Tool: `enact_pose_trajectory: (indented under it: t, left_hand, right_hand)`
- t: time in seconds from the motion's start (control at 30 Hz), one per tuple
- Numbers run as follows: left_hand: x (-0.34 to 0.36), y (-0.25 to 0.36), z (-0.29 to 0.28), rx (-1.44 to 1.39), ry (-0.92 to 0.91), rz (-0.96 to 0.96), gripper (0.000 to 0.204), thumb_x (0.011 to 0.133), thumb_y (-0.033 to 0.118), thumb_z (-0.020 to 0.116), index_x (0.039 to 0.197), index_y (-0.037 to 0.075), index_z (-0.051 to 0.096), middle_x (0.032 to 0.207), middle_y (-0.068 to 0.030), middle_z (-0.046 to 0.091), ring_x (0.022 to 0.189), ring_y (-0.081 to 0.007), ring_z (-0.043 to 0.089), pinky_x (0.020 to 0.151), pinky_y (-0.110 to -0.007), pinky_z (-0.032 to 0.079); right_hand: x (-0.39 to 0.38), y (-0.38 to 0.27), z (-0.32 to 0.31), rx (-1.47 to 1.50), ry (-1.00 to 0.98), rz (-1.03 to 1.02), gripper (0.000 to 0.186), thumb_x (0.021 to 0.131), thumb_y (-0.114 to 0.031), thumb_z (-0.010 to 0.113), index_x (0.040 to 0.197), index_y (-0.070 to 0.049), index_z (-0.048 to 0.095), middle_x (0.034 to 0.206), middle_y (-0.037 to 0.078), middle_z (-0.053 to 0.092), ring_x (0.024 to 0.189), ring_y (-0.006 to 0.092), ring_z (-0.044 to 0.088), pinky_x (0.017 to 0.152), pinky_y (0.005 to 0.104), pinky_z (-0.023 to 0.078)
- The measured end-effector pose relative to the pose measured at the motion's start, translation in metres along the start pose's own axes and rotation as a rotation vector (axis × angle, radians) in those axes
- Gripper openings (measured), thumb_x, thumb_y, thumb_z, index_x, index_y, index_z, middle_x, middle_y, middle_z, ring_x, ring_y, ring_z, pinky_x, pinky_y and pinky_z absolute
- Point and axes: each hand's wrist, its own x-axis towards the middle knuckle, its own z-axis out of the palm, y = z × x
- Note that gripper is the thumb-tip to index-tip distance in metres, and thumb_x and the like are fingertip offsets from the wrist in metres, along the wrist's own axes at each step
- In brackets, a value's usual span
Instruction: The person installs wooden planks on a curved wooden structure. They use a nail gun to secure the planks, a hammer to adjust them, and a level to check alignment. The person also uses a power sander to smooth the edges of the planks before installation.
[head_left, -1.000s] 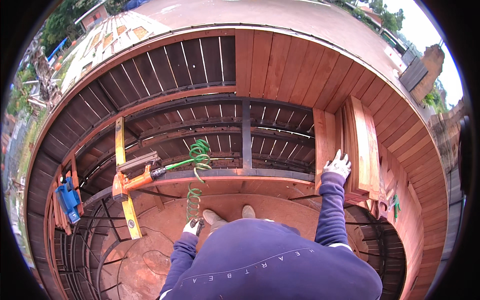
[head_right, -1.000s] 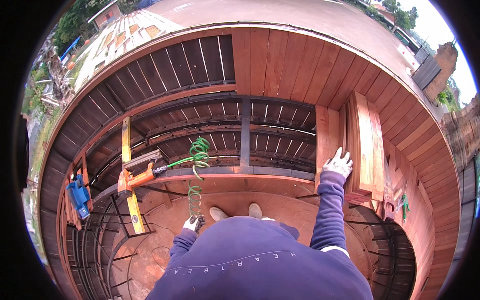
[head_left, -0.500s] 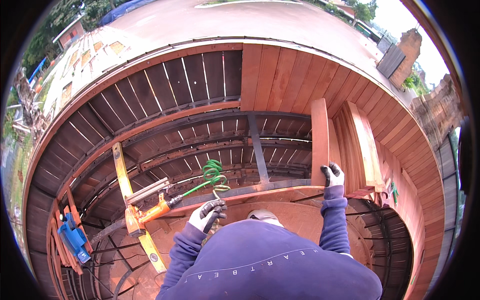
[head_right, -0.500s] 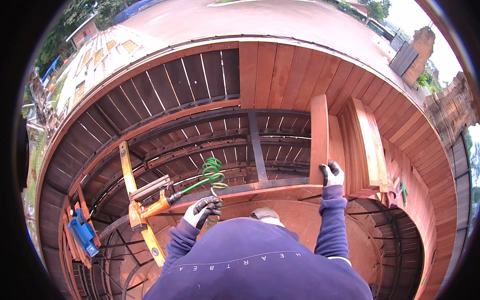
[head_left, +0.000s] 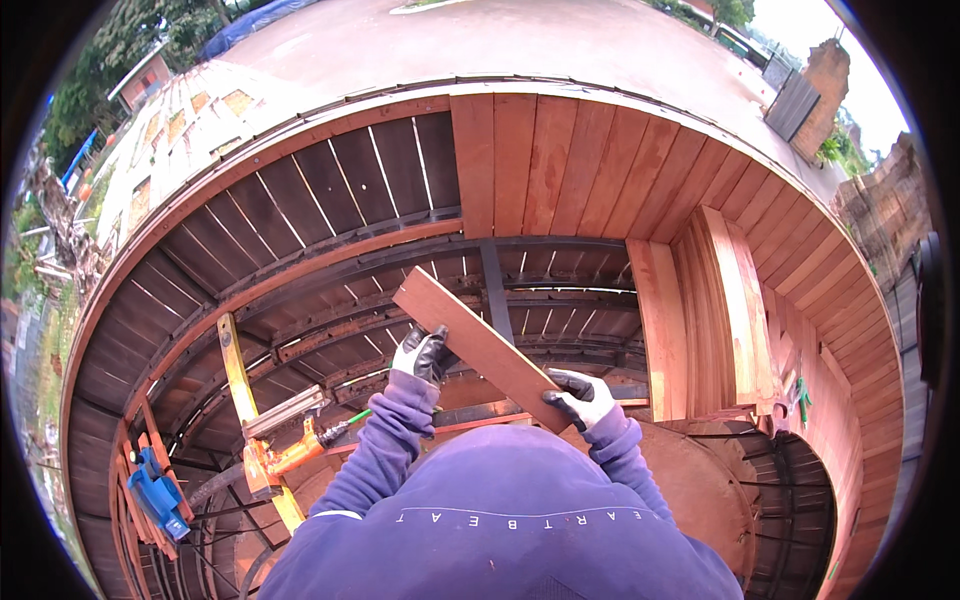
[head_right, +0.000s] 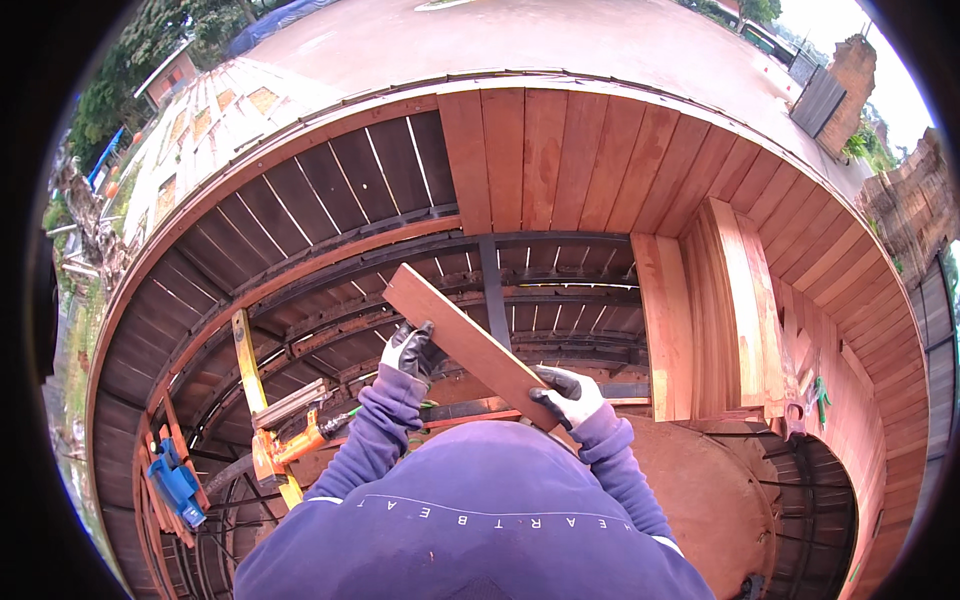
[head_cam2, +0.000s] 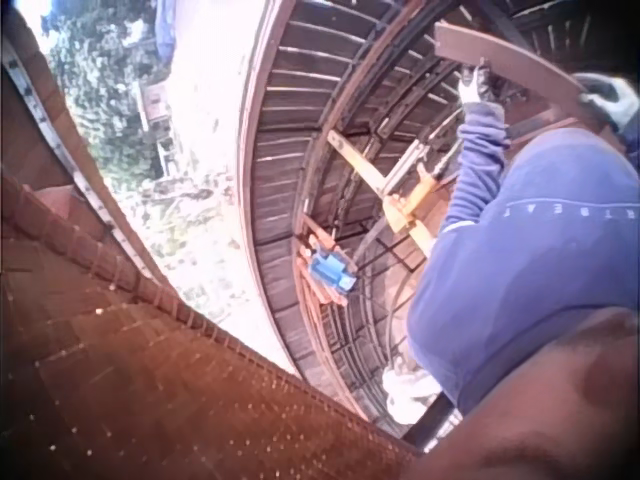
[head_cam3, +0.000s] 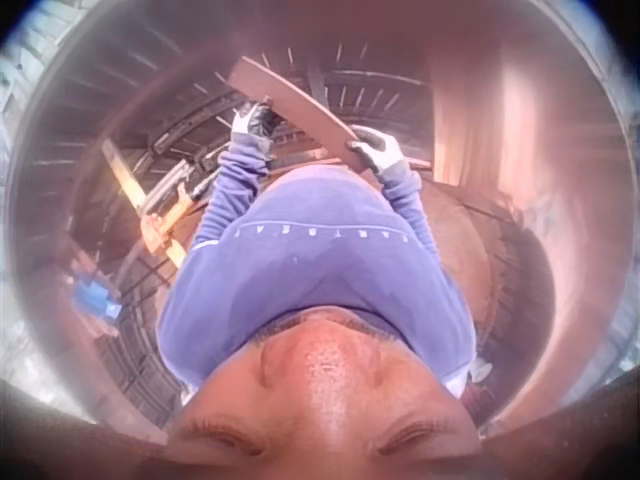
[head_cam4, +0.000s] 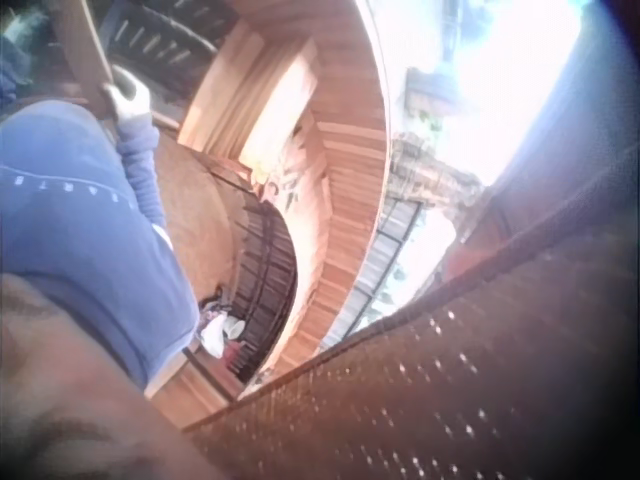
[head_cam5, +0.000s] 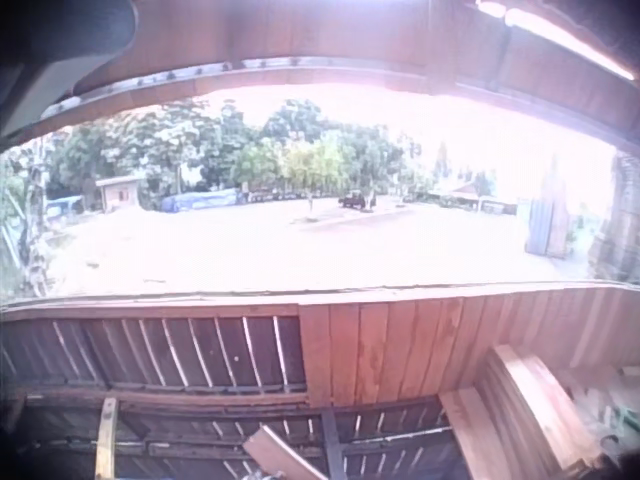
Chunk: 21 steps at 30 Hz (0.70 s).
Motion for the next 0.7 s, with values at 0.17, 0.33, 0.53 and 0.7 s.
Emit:
enact_pose_trajectory:
  t: [0.17, 0.33, 0.53, 0.7]
  left_hand:
    - [0.031, 0.010, -0.009, 0.382, -0.006, -0.044, 0.022, 0.094, 0.014, 0.061, 0.114, 0.004, 0.059, 0.099, -0.0087, 0.066, 0.089, -0.0171, 0.066, 0.084, -0.030, 0.054]
    - [0.045, 0.029, 0.021, 1.125, 0.267, 0.853, 0.047, 0.087, 0.006, 0.067, 0.130, 0.000, 0.049, 0.122, -0.0122, 0.055, 0.110, -0.0201, 0.056, 0.096, -0.034, 0.046]
    - [0.066, -0.001, 0.024, 0.458, 0.215, 0.462, 0.055, 0.089, 0.008, 0.066, 0.137, 0.004, 0.041, 0.126, -0.0101, 0.054, 0.114, -0.0213, 0.056, 0.097, -0.034, 0.049]
    - [0.062, -0.024, 0.051, 0.181, -0.141, -0.040, 0.037, 0.090, 0.010, 0.067, 0.123, 0.002, 0.053, 0.117, -0.0071, 0.061, 0.103, -0.0182, 0.062, 0.090, -0.034, 0.053]
  right_hand:
    - [0.021, -0.021, -0.043, -0.085, 0.052, -0.071, 0.035, 0.086, -0.005, 0.069, 0.119, 0.004, 0.063, 0.111, 0.010, 0.069, 0.099, 0.0115, 0.061, 0.090, 0.0282, 0.050]
    - [0.039, -0.027, -0.080, -0.126, 0.045, -0.134, 0.034, 0.085, -0.006, 0.070, 0.118, 0.003, 0.064, 0.110, 0.010, 0.070, 0.098, 0.0127, 0.063, 0.091, 0.0279, 0.050]
    - [0.075, -0.034, -0.082, -0.024, 0.049, -0.130, 0.028, 0.086, -0.005, 0.069, 0.112, 0.002, 0.066, 0.106, 0.008, 0.070, 0.096, 0.0121, 0.063, 0.090, 0.0272, 0.050]
    - [0.100, -0.026, -0.050, -0.095, -0.053, -0.239, 0.032, 0.094, -0.017, 0.062, 0.119, 0.002, 0.062, 0.113, 0.010, 0.067, 0.104, 0.0149, 0.059, 0.095, 0.0302, 0.045]
